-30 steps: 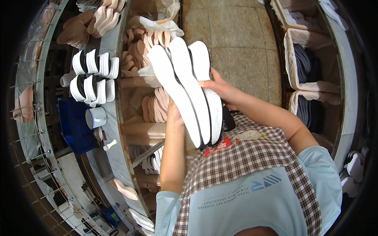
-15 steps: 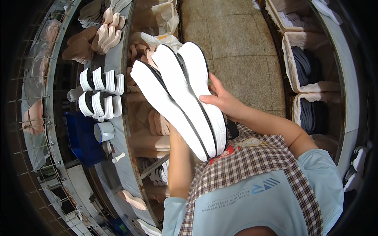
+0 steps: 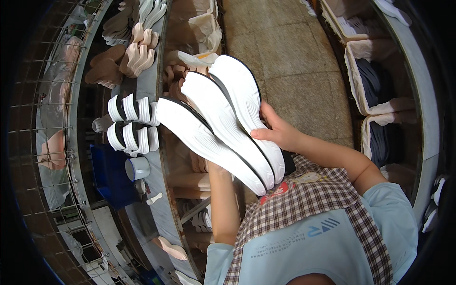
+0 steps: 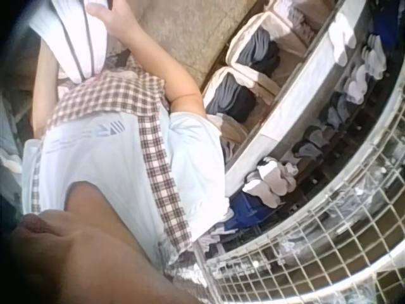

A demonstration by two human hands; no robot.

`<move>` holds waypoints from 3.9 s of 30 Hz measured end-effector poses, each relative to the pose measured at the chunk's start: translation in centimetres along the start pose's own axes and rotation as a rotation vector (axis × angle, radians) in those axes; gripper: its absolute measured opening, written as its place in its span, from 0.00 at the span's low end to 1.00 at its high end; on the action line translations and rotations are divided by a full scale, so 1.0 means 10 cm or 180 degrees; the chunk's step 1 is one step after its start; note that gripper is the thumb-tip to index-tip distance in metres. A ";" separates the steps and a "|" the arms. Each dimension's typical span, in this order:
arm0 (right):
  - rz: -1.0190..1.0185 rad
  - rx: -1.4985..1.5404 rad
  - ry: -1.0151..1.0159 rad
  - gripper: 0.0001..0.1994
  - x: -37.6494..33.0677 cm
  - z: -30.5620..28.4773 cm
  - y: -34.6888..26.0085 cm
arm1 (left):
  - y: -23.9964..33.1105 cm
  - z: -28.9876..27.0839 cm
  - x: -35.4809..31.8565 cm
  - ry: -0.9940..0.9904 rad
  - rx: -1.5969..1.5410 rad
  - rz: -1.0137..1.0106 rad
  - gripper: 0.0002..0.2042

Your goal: The person picks up pairs of white and beige slippers from a shelf, inspects them, and uses a brush to clean the soles. They then place the slippers back on the shelf or into a bin.

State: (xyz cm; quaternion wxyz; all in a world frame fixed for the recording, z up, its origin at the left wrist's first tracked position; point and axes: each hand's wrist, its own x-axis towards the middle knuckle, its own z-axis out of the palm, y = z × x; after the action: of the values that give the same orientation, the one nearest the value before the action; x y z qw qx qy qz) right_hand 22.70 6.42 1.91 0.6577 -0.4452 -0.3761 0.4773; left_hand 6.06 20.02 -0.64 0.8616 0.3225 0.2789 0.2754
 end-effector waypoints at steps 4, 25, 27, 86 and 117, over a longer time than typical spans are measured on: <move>-0.0120 -0.0056 -0.0111 0.49 -0.01 0.00 0.01 | 0.07 0.01 -0.03 0.0006 0.0001 0.0068 0.24; 0.0087 -0.1382 -0.0309 0.49 -0.06 -0.11 -0.10 | 0.27 0.01 -0.12 -0.0016 -0.0047 0.0297 0.25; 0.0033 -0.1482 -0.0317 0.48 -0.07 -0.13 -0.12 | 0.28 0.02 -0.09 -0.0029 -0.0041 0.0308 0.25; -0.0548 0.0054 -0.0360 0.20 0.08 -0.22 0.03 | 0.18 0.20 -0.05 -0.0070 -0.0206 -0.0047 0.29; 0.1027 0.4505 -0.0598 0.32 0.13 -0.40 0.36 | -0.03 0.21 0.19 -0.1684 -0.1623 0.0368 0.10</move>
State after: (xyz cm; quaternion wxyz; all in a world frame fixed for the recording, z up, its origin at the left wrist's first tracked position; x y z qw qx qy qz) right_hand 25.71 7.32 -2.70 0.6744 0.0793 0.0377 0.7331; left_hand 8.84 20.25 -0.07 0.9396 0.1727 -0.0496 0.2914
